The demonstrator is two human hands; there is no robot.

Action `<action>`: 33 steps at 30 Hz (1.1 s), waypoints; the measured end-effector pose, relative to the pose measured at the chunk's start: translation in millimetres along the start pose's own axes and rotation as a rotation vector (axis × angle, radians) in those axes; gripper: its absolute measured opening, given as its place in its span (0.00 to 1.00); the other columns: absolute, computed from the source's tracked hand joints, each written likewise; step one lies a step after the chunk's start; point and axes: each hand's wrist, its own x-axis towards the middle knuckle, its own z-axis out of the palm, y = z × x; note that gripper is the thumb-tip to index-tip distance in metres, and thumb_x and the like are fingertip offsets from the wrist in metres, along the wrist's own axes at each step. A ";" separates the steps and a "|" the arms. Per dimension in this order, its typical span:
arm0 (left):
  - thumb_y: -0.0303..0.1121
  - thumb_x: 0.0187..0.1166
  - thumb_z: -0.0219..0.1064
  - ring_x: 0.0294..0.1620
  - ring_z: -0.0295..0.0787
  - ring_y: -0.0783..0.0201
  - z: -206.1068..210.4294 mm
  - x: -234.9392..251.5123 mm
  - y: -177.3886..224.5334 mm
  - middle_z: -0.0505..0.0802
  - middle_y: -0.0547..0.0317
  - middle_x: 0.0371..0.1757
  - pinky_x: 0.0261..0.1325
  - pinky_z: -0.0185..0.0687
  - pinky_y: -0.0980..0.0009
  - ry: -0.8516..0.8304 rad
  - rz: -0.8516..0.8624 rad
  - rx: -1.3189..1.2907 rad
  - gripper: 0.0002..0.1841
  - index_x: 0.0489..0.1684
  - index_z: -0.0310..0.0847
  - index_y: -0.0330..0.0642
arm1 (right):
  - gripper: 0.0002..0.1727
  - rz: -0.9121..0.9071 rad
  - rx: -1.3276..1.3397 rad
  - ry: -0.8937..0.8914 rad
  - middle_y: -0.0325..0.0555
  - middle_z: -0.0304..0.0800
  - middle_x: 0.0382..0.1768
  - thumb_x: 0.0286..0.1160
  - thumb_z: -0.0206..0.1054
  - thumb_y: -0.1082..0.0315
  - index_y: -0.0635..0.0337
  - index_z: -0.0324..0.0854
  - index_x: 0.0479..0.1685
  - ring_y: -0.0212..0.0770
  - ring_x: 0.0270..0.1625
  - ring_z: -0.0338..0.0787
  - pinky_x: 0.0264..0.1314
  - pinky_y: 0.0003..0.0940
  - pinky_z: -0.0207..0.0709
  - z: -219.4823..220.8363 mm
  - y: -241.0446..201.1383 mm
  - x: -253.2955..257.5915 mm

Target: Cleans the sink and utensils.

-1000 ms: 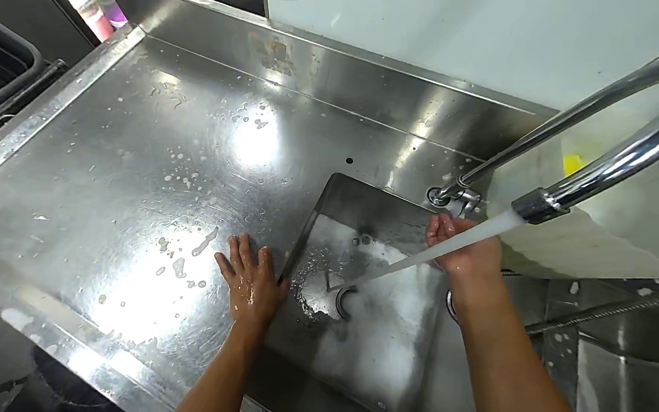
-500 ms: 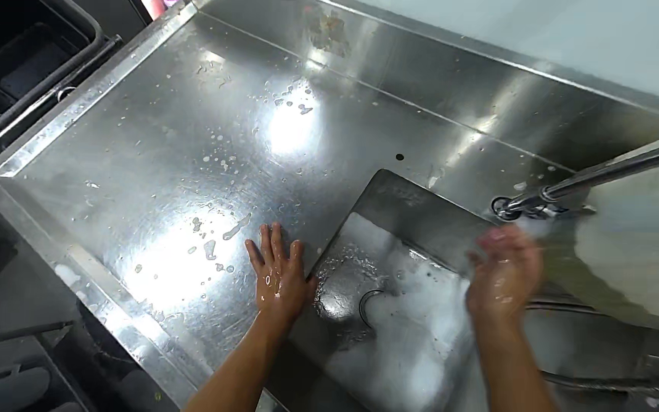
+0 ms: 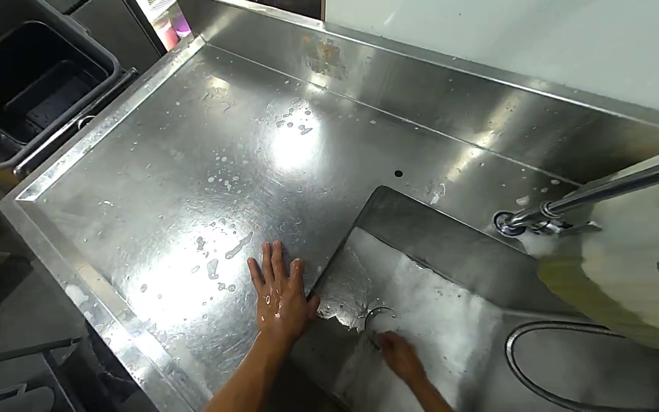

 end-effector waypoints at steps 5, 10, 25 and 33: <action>0.60 0.55 0.77 0.96 0.42 0.39 -0.4 -0.7 1.0 0.61 0.37 0.92 0.90 0.30 0.33 -0.024 -0.017 0.005 0.33 0.60 0.88 0.52 | 0.16 0.051 -0.026 0.167 0.59 0.93 0.54 0.87 0.57 0.70 0.63 0.87 0.62 0.56 0.59 0.91 0.68 0.58 0.78 -70.1 12.8 33.4; 0.60 0.56 0.76 0.96 0.43 0.39 0.0 -0.3 0.7 0.62 0.37 0.92 0.90 0.32 0.33 -0.016 -0.013 0.009 0.33 0.61 0.89 0.53 | 0.24 0.033 -0.213 0.108 0.70 0.77 0.75 0.78 0.64 0.72 0.69 0.78 0.74 0.65 0.78 0.77 0.83 0.56 0.68 -35.2 6.1 41.8; 0.60 0.51 0.79 0.95 0.47 0.38 0.4 -2.9 -0.9 0.65 0.36 0.90 0.90 0.35 0.33 0.018 0.009 0.026 0.34 0.58 0.89 0.52 | 0.23 0.054 -0.251 0.200 0.72 0.78 0.70 0.72 0.69 0.77 0.69 0.82 0.69 0.67 0.71 0.83 0.74 0.57 0.77 24.2 -6.8 35.6; 0.61 0.50 0.82 0.93 0.49 0.30 -1.7 -0.6 10.0 0.65 0.32 0.89 0.88 0.37 0.27 0.038 -0.016 -0.081 0.37 0.62 0.90 0.55 | 0.26 -0.107 -0.375 0.354 0.77 0.71 0.78 0.77 0.64 0.73 0.73 0.76 0.75 0.74 0.82 0.72 0.81 0.66 0.67 30.5 10.4 18.6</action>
